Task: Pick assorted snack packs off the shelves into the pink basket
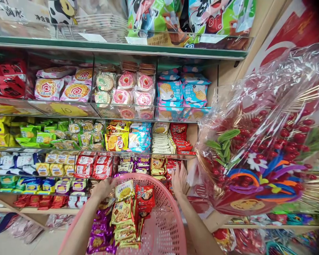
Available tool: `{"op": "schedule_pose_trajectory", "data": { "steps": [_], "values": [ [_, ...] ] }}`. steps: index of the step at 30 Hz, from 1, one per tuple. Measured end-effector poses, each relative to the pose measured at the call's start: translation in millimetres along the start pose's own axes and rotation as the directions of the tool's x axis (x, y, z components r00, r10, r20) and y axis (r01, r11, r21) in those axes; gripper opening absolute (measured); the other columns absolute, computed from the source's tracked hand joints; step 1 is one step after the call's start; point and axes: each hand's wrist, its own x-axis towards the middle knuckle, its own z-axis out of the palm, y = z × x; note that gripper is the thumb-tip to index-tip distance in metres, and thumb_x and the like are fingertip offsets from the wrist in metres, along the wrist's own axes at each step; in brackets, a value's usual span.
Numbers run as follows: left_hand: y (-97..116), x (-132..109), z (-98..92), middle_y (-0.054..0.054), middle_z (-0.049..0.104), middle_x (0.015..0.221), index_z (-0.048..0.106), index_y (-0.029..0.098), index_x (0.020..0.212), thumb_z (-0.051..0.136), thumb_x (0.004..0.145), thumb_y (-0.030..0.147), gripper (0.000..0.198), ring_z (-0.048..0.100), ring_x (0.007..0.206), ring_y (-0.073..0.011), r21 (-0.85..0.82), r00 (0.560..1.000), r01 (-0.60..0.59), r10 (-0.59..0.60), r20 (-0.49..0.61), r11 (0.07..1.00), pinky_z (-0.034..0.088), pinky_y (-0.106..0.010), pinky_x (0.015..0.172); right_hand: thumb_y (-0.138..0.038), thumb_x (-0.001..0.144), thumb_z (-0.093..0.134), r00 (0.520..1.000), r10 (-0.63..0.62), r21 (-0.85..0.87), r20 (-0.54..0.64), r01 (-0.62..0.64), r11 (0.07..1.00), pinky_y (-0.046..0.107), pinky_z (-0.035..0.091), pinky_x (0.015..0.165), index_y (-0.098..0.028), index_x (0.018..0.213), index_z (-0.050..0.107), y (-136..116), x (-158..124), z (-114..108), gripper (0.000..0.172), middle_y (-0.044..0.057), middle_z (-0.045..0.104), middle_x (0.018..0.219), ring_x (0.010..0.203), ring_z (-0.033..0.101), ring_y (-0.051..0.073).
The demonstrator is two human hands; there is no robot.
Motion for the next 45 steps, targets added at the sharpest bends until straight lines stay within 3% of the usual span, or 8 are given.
{"op": "schedule_pose_trajectory", "data": {
  "steps": [6, 12, 17, 24, 29, 36, 41, 45],
  "values": [
    [2.5, -3.5, -2.6, -0.019, 0.068, 0.094, 0.057, 0.016, 0.101, 0.019, 0.08, 0.059, 0.061, 0.061, 0.095, -0.0351, 0.005, 1.0, 0.022, -0.022, -0.01, 1.0, 0.043, -0.043, 0.078, -0.032, 0.09, 0.029, 0.993, 0.111, -0.112, 0.032, -0.107, 0.988, 0.046, 0.036, 0.087, -0.014, 0.13, 0.038, -7.3, -3.4, -12.5, 0.045, 0.019, 0.039, 0.133, 0.112, 0.042, 0.03],
    [3.6, -5.5, -3.8, -0.018, 0.068, 0.097, 0.057, 0.016, 0.104, 0.021, 0.081, 0.057, 0.059, 0.06, 0.097, -0.0348, -0.001, 1.0, 0.025, -0.025, -0.014, 1.0, 0.043, -0.043, 0.079, -0.036, 0.09, 0.026, 0.988, 0.134, 0.001, 0.075, -0.134, 0.991, 0.046, 0.035, 0.091, -0.011, 0.13, 0.036, -12.3, -0.5, -18.3, 0.048, 0.02, 0.034, 0.135, 0.115, 0.039, 0.03],
    [0.9, -3.8, -1.2, -0.019, 0.068, 0.095, 0.058, 0.015, 0.105, 0.024, 0.08, 0.057, 0.059, 0.062, 0.094, -0.0342, -0.012, 0.999, 0.025, -0.025, -0.025, 1.0, 0.043, -0.043, 0.078, -0.036, 0.09, 0.025, 0.996, 0.05, 0.135, 0.078, -0.06, 0.989, 0.044, 0.034, 0.095, -0.015, 0.127, 0.038, -7.5, 2.6, -12.6, 0.045, 0.016, 0.032, 0.136, 0.122, 0.033, 0.027],
    [-4.7, -0.5, 2.8, -0.017, 0.068, 0.095, 0.058, 0.017, 0.108, 0.031, 0.079, 0.057, 0.056, 0.063, 0.091, -0.0321, -0.002, 0.999, 0.003, -0.003, -0.052, 1.0, 0.045, -0.039, 0.075, -0.035, 0.09, 0.026, 0.988, 0.123, 0.036, 0.096, -0.127, 0.991, 0.045, 0.036, 0.091, -0.015, 0.132, 0.034, -10.9, 3.5, -16.2, 0.048, 0.018, 0.035, 0.132, 0.117, 0.038, 0.03],
    [-6.2, 0.9, 4.2, -0.017, 0.068, 0.095, 0.058, 0.017, 0.108, 0.03, 0.079, 0.058, 0.057, 0.063, 0.092, -0.032, 0.006, 0.999, 0.005, -0.004, -0.049, 1.0, 0.045, -0.038, 0.075, -0.023, 0.086, 0.031, 0.988, -0.036, -0.047, 0.152, 0.044, 0.998, 0.049, 0.025, 0.1, -0.015, 0.133, 0.034, -17.3, 9.3, -25.6, 0.048, 0.017, 0.028, 0.141, 0.126, 0.028, 0.029],
    [-2.1, -3.0, -0.3, -0.017, 0.069, 0.093, 0.059, 0.017, 0.101, 0.022, 0.081, 0.059, 0.059, 0.062, 0.093, -0.0341, -0.011, 1.0, 0.002, -0.002, -0.024, 1.0, 0.044, -0.042, 0.076, -0.022, 0.076, 0.045, 0.861, -0.27, -0.05, 0.431, 0.322, 0.945, 0.046, 0.008, 0.108, -0.01, 0.133, 0.033, -10.2, 42.4, -44.9, 0.06, 0.016, 0.039, 0.137, 0.13, 0.025, 0.027],
    [0.2, -3.4, -1.5, -0.018, 0.068, 0.095, 0.057, 0.016, 0.103, 0.021, 0.081, 0.056, 0.059, 0.061, 0.095, -0.0338, -0.017, 1.0, 0.004, -0.004, -0.014, 1.0, 0.043, -0.042, 0.078, -0.028, 0.075, 0.053, 0.691, -0.238, -0.049, 0.683, 0.368, 0.928, 0.047, 0.005, 0.107, -0.013, 0.135, 0.031, -3.9, 73.3, -52.2, 0.065, 0.017, 0.039, 0.137, 0.13, 0.027, 0.028],
    [-1.2, -2.3, 0.0, -0.017, 0.068, 0.094, 0.059, 0.017, 0.102, 0.027, 0.08, 0.058, 0.057, 0.062, 0.092, -0.0335, -0.009, 0.999, 0.006, -0.006, -0.031, 1.0, 0.044, -0.041, 0.077, -0.038, 0.072, 0.059, 0.647, -0.192, -0.057, 0.738, 0.344, 0.937, 0.05, 0.01, 0.104, -0.013, 0.133, 0.035, -3.4, 84.8, -48.9, 0.07, 0.019, 0.042, 0.134, 0.125, 0.035, 0.03]
  ]
}}
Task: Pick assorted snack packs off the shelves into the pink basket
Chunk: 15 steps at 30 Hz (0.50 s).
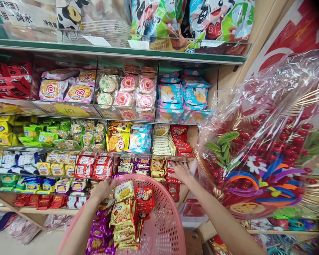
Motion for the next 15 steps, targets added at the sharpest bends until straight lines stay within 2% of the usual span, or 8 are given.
{"op": "schedule_pose_trajectory", "data": {
  "steps": [6, 12, 15],
  "values": [
    [-3.5, 3.2, 3.7, -0.018, 0.068, 0.092, 0.06, 0.017, 0.102, 0.029, 0.079, 0.06, 0.057, 0.063, 0.091, -0.0331, 0.005, 1.0, 0.006, -0.006, -0.026, 1.0, 0.044, -0.041, 0.077, -0.043, 0.067, 0.064, 0.999, 0.023, 0.025, 0.036, -0.024, 0.999, 0.05, 0.013, 0.102, -0.012, 0.131, 0.038, -1.2, 5.2, -2.4, 0.076, 0.023, 0.049, 0.126, 0.12, 0.041, 0.032],
    [0.2, 1.5, 0.2, -0.018, 0.068, 0.092, 0.056, 0.015, 0.106, 0.024, 0.081, 0.057, 0.059, 0.062, 0.094, -0.0333, 0.015, 1.0, 0.01, -0.01, 0.006, 1.0, 0.043, -0.041, 0.078, -0.036, 0.068, 0.066, 0.998, -0.057, 0.038, 0.001, 0.057, 0.998, 0.05, 0.015, 0.102, -0.018, 0.133, 0.034, 2.4, 2.0, -3.3, 0.075, 0.019, 0.048, 0.127, 0.121, 0.04, 0.031],
    [3.3, -1.2, -3.1, -0.018, 0.068, 0.095, 0.055, 0.016, 0.107, 0.022, 0.082, 0.056, 0.058, 0.061, 0.095, -0.0336, 0.031, 1.0, 0.019, -0.019, 0.016, 0.999, 0.044, -0.041, 0.078, -0.031, 0.07, 0.065, 0.995, -0.092, 0.03, -0.03, 0.093, 0.995, 0.051, 0.012, 0.104, -0.022, 0.133, 0.032, 3.3, -3.0, -1.6, 0.073, 0.016, 0.045, 0.13, 0.121, 0.04, 0.031]
  ]
}}
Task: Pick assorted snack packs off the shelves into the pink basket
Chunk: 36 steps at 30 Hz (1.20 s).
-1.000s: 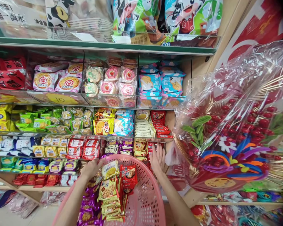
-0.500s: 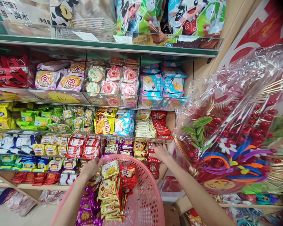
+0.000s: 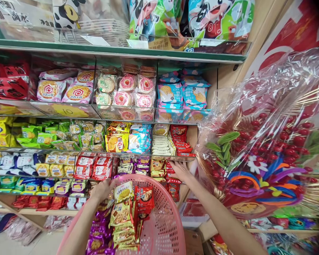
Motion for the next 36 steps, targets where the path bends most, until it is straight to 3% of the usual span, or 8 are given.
{"op": "schedule_pose_trajectory", "data": {
  "steps": [7, 14, 19, 23, 30, 36],
  "values": [
    [-0.4, -1.2, 0.3, -0.018, 0.068, 0.097, 0.056, 0.016, 0.106, 0.021, 0.081, 0.058, 0.061, 0.061, 0.096, -0.0341, -0.03, 1.0, 0.004, -0.004, 0.005, 1.0, 0.044, -0.042, 0.077, -0.027, 0.074, 0.062, 0.986, -0.132, 0.005, -0.105, 0.133, 0.991, 0.051, 0.014, 0.104, -0.023, 0.13, 0.037, 3.2, -9.3, 2.5, 0.062, 0.014, 0.046, 0.128, 0.123, 0.038, 0.029],
    [-5.3, 3.1, 5.8, -0.016, 0.068, 0.096, 0.057, 0.019, 0.107, 0.027, 0.08, 0.058, 0.057, 0.062, 0.093, -0.0325, -0.016, 1.0, 0.007, -0.007, -0.015, 1.0, 0.044, -0.04, 0.075, -0.029, 0.079, 0.052, 0.997, -0.063, 0.099, 0.039, 0.059, 0.993, 0.052, 0.011, 0.106, -0.022, 0.137, 0.027, 5.5, -0.5, -0.1, 0.063, 0.011, 0.036, 0.14, 0.127, 0.033, 0.027],
    [-9.0, 6.6, 9.6, -0.016, 0.068, 0.094, 0.057, 0.017, 0.107, 0.025, 0.08, 0.059, 0.059, 0.063, 0.091, -0.0327, -0.005, 1.0, -0.007, 0.007, -0.025, 1.0, 0.044, -0.039, 0.074, -0.033, 0.08, 0.049, 0.996, -0.047, 0.11, 0.076, 0.039, 0.993, 0.051, 0.011, 0.106, -0.021, 0.138, 0.025, 6.2, 0.3, -1.0, 0.064, 0.01, 0.032, 0.142, 0.13, 0.029, 0.027],
    [-9.8, 6.9, 10.9, -0.017, 0.068, 0.095, 0.058, 0.017, 0.106, 0.024, 0.08, 0.06, 0.061, 0.063, 0.089, -0.0333, 0.017, 0.999, -0.016, 0.017, -0.043, 1.0, 0.044, -0.04, 0.073, -0.046, 0.076, 0.051, 0.997, -0.029, 0.106, 0.068, 0.021, 0.994, 0.052, 0.007, 0.105, -0.018, 0.139, 0.022, 4.5, -0.7, 0.0, 0.075, 0.015, 0.028, 0.144, 0.131, 0.024, 0.03],
    [-7.6, 5.3, 7.2, -0.018, 0.067, 0.097, 0.056, 0.017, 0.108, 0.02, 0.08, 0.06, 0.063, 0.061, 0.094, -0.0339, -0.02, 1.0, -0.009, 0.008, -0.008, 1.0, 0.044, -0.042, 0.076, -0.056, 0.076, 0.049, 0.996, 0.05, 0.011, -0.073, -0.049, 0.999, 0.053, 0.009, 0.104, -0.017, 0.135, 0.032, 0.5, 1.8, 8.5, 0.073, 0.02, 0.039, 0.136, 0.126, 0.032, 0.033],
    [-11.9, 10.5, 12.4, -0.016, 0.068, 0.092, 0.059, 0.017, 0.106, 0.025, 0.08, 0.058, 0.059, 0.063, 0.091, -0.0322, -0.02, 0.999, -0.005, 0.004, -0.034, 1.0, 0.044, -0.039, 0.075, -0.042, 0.082, 0.047, 0.964, 0.025, -0.074, -0.264, -0.046, 0.996, 0.051, 0.006, 0.106, -0.014, 0.131, 0.038, -4.5, -6.3, 16.7, 0.057, 0.018, 0.046, 0.131, 0.125, 0.035, 0.029]
  ]
}}
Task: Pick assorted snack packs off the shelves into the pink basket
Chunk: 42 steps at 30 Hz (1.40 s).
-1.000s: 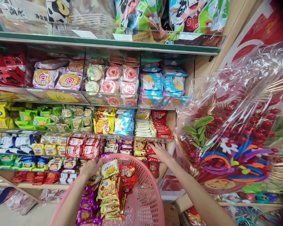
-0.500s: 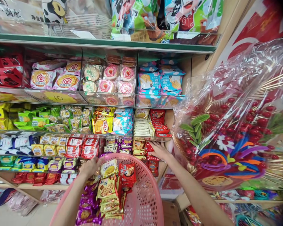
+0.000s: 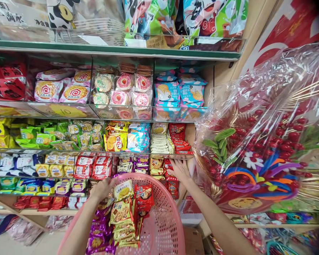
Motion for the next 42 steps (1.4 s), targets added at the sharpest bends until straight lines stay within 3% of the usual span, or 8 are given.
{"op": "schedule_pose_trajectory", "data": {
  "steps": [5, 12, 22, 35, 42],
  "values": [
    [-1.8, 1.5, 2.8, -0.015, 0.069, 0.092, 0.06, 0.019, 0.107, 0.033, 0.079, 0.056, 0.054, 0.063, 0.09, -0.031, 0.026, 1.0, -0.009, 0.01, -0.023, 1.0, 0.044, -0.037, 0.075, -0.032, 0.084, 0.043, 0.996, 0.014, -0.014, -0.091, -0.016, 1.0, 0.046, 0.008, 0.108, -0.012, 0.133, 0.035, -9.6, -11.6, 7.8, 0.054, 0.017, 0.042, 0.135, 0.127, 0.031, 0.027],
    [4.8, -4.9, -5.2, -0.017, 0.068, 0.095, 0.057, 0.018, 0.107, 0.026, 0.081, 0.057, 0.057, 0.062, 0.093, -0.0338, 0.024, 1.0, 0.002, -0.002, 0.022, 1.0, 0.044, -0.042, 0.075, -0.048, 0.083, 0.039, 0.974, 0.118, 0.042, -0.194, -0.111, 0.993, 0.047, 0.009, 0.107, -0.008, 0.131, 0.038, -20.9, -7.0, 14.5, 0.062, 0.019, 0.04, 0.135, 0.129, 0.024, 0.03],
    [-1.2, 0.3, 1.7, -0.015, 0.069, 0.091, 0.059, 0.019, 0.106, 0.03, 0.079, 0.058, 0.055, 0.064, 0.087, -0.0312, 0.025, 1.0, -0.014, 0.015, -0.017, 1.0, 0.044, -0.039, 0.074, -0.035, 0.088, 0.035, 0.914, 0.31, 0.032, -0.261, -0.313, 0.949, 0.05, 0.013, 0.103, -0.006, 0.113, 0.054, -34.2, 11.0, 27.2, 0.043, 0.023, 0.054, 0.119, 0.118, 0.039, 0.031],
    [1.3, -3.6, -1.8, -0.017, 0.068, 0.091, 0.06, 0.019, 0.106, 0.03, 0.078, 0.06, 0.058, 0.063, 0.089, -0.0326, 0.005, 1.0, 0.003, -0.003, -0.025, 1.0, 0.044, -0.039, 0.074, -0.046, 0.087, 0.031, 0.937, 0.266, 0.12, -0.225, -0.244, 0.962, 0.051, 0.01, 0.105, -0.006, 0.126, 0.042, -45.0, -1.9, 13.4, 0.056, 0.024, 0.045, 0.129, 0.123, 0.033, 0.032],
    [5.5, -7.5, -6.2, -0.019, 0.069, 0.09, 0.061, 0.018, 0.103, 0.026, 0.076, 0.066, 0.065, 0.062, 0.091, -0.0357, -0.026, 0.999, 0.04, -0.04, -0.023, 0.999, 0.044, -0.042, 0.073, -0.048, 0.087, 0.031, 0.935, 0.298, 0.349, -0.193, -0.218, 0.911, 0.048, 0.014, 0.107, -0.011, 0.132, 0.035, -58.9, -41.2, -2.9, 0.058, 0.017, 0.026, 0.144, 0.134, 0.016, 0.027]
  ]
}}
